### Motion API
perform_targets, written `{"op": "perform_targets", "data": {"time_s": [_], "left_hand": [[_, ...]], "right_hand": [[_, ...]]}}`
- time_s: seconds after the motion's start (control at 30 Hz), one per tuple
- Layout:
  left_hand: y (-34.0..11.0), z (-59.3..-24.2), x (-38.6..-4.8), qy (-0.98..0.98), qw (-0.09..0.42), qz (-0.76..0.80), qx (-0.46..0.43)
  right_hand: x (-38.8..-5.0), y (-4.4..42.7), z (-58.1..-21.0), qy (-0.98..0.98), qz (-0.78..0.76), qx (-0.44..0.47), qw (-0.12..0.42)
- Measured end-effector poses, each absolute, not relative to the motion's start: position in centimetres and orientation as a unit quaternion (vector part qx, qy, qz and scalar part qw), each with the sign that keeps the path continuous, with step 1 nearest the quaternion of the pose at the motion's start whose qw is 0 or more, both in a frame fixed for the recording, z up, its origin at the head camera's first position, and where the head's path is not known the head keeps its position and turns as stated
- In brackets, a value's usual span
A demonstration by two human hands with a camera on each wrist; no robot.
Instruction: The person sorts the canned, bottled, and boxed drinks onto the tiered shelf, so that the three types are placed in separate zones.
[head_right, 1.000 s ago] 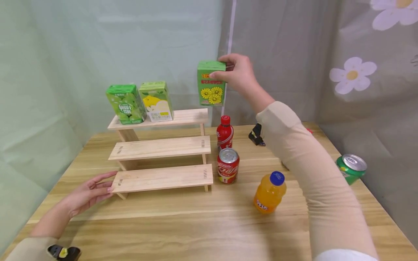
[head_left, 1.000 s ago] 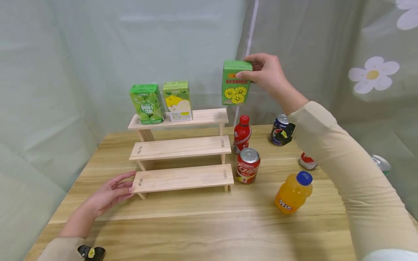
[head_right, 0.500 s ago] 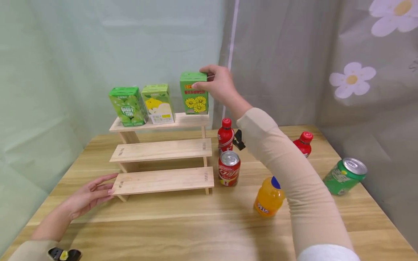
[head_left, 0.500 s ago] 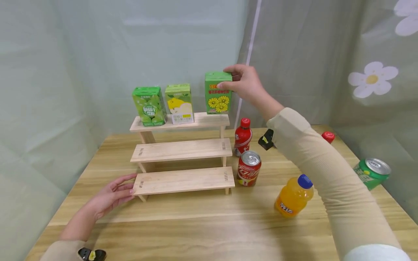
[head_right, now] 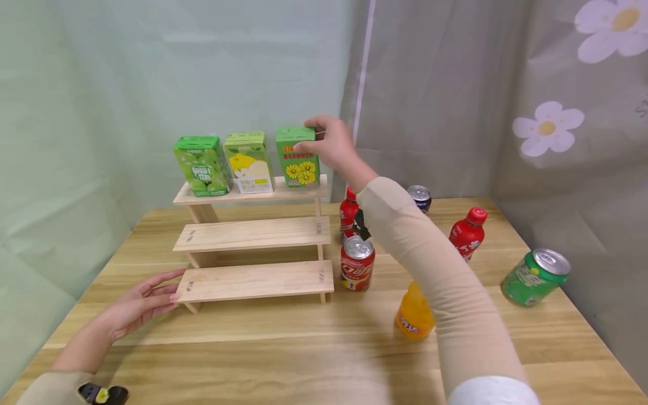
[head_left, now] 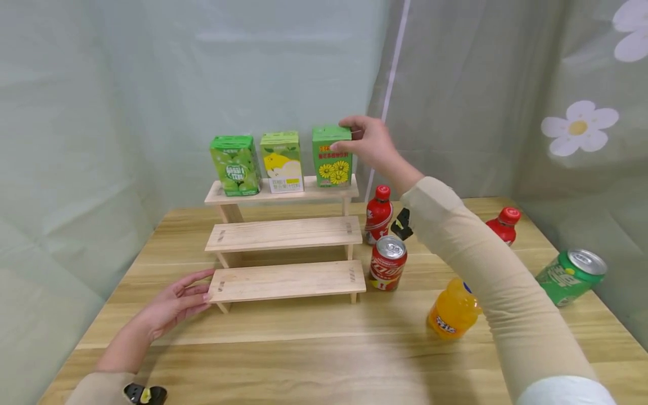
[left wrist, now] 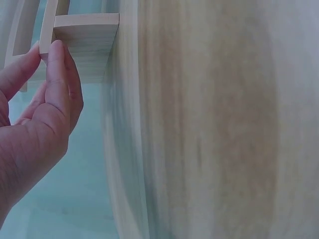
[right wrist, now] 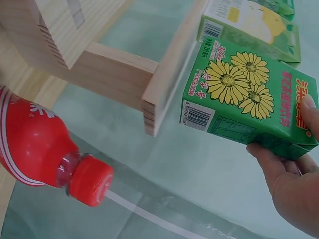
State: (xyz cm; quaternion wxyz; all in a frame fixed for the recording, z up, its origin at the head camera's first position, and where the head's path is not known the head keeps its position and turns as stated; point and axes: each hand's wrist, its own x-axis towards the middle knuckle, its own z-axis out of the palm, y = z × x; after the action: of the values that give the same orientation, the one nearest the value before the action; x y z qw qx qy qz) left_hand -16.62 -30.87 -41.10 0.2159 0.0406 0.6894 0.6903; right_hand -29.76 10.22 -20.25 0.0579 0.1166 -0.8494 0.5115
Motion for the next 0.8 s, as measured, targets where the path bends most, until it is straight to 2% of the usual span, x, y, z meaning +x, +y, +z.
{"op": "perform_targets", "data": {"time_s": [0.27,0.8], "left_hand": [[-30.9,-41.4,-16.6,0.676,0.213,0.703,0.056],[-31.5,-41.4,-16.8,0.662,0.222,0.712,0.078]], "right_hand": [[-30.0,10.3,-21.5,-0.844,0.517,0.127,0.059],[-30.5,9.7,-21.7,-0.838,0.529,0.119,0.058]]}}
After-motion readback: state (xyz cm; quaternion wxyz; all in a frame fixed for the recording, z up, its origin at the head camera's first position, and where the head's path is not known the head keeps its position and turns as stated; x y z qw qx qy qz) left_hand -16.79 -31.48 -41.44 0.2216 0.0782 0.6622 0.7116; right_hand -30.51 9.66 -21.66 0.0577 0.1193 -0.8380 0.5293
